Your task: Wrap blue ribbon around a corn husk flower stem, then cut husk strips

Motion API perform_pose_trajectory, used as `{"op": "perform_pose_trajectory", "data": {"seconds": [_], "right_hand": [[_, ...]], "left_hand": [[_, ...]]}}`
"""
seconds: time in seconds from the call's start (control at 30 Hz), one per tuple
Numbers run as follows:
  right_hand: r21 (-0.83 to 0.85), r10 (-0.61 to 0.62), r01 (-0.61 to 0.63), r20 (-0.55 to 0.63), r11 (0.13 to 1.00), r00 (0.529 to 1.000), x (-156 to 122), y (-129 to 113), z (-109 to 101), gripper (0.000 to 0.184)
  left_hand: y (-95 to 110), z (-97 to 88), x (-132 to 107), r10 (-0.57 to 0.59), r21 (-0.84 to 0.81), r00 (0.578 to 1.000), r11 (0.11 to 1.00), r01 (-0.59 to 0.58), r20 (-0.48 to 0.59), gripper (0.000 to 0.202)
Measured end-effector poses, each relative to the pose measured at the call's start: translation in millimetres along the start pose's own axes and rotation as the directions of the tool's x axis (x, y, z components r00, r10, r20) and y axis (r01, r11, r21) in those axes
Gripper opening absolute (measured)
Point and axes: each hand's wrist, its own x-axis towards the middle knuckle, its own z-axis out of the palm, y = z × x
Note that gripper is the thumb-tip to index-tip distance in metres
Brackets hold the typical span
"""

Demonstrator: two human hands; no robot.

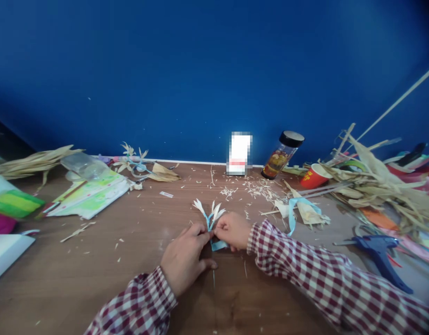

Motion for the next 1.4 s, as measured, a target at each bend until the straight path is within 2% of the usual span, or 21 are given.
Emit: {"op": "perform_pose_trajectory", "data": {"seconds": [0.17,0.33,0.53,0.67,0.77,0.93,1.03,1.17,1.27,1.4], "right_hand": [[0.047,0.029,-0.026,-0.062,0.999,0.998,1.2,1.8,3.2,0.036],[0.060,0.027,-0.016,-0.183,0.998,0.983,6.2,-2.9,1.8,0.026],[0.214,0.086,-0.057,-0.128,0.975,0.988,13.7,0.9,7.4,0.023],[0.331,0.050,-0.007,-0.122,0.943,0.991,15.7,9.5,9.3,0.021],[0.416,-0.001,0.058,-0.136,0.908,0.991,13.9,15.4,9.9,0.021],[0.521,-0.068,0.153,-0.179,0.840,0.982,6.9,21.1,9.5,0.021],[0.570,-0.100,0.201,-0.204,0.797,0.974,3.4,21.8,9.4,0.022],[0.613,-0.136,0.249,-0.226,0.750,0.965,0.2,18.4,9.5,0.021],[0.649,-0.155,0.276,-0.239,0.708,0.959,-1.3,14.8,9.3,0.020],[0.707,-0.178,0.285,-0.223,0.647,0.958,-2.4,12.5,10.6,0.018]], "left_hand": [[-0.9,-0.1,0.1,0.024,-0.003,1.000,1.000,-0.024,0.006,0.051],[-1.5,-1.5,1.2,0.044,0.022,0.999,0.999,-0.044,0.004,0.052],[0.2,-4.6,1.7,0.023,-0.032,0.999,0.999,-0.023,0.022,0.056],[1.0,-0.7,0.5,-0.109,-0.125,0.993,0.987,0.102,-0.054,0.064],[0.5,2.3,-0.1,-0.152,-0.184,0.985,0.974,0.134,-0.083,0.062],[-0.6,2.4,1.3,-0.135,-0.317,0.991,0.940,0.127,-0.003,0.064],[0.3,1.1,4.8,-0.140,-0.541,0.989,0.830,0.137,0.036,0.062],[3.0,0.8,11.2,-0.232,-0.818,0.964,0.525,0.237,0.130,0.044],[5.6,1.5,15.0,-0.332,-0.883,0.924,0.354,0.307,0.188,0.043],[7.2,2.5,18.0,-0.265,-0.922,0.933,0.234,0.309,0.245,0.036]]}}
